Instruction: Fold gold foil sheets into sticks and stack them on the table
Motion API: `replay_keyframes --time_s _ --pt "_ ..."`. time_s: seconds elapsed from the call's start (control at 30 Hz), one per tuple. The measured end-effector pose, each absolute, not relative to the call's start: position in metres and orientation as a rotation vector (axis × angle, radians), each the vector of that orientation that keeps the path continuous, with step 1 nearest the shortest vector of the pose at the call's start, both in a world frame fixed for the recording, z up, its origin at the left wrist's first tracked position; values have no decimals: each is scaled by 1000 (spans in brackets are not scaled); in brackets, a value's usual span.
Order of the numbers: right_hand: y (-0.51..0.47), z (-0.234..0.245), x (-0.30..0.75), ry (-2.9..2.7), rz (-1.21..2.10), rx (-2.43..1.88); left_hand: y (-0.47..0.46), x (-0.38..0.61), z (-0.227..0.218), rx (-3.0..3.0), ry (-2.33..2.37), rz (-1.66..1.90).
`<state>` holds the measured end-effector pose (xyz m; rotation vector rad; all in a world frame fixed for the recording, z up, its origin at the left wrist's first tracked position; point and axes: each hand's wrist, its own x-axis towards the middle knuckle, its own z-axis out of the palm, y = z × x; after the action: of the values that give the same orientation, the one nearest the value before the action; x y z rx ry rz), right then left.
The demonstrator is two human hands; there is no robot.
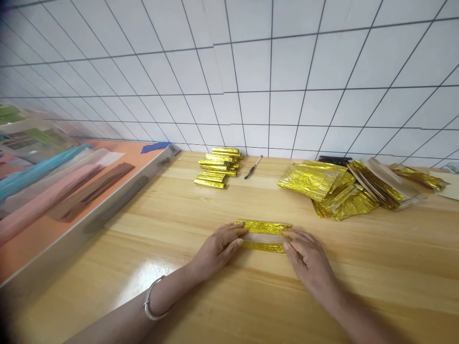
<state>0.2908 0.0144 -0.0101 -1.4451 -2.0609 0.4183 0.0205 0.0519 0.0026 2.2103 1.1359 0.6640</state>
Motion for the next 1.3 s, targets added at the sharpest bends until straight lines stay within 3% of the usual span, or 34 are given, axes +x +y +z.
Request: replay_keyframes --time_s 0.37,0.8,1.3 --pt "33 -12 280 -2046 223 -1518 58 34 0 2157 1384 765" --pt "28 -12 275 -2097 84 -1717 58 32 -2 2402 1382 582" --pt "29 -17 282 -2127 92 -1572 56 25 0 2671 1222 364"
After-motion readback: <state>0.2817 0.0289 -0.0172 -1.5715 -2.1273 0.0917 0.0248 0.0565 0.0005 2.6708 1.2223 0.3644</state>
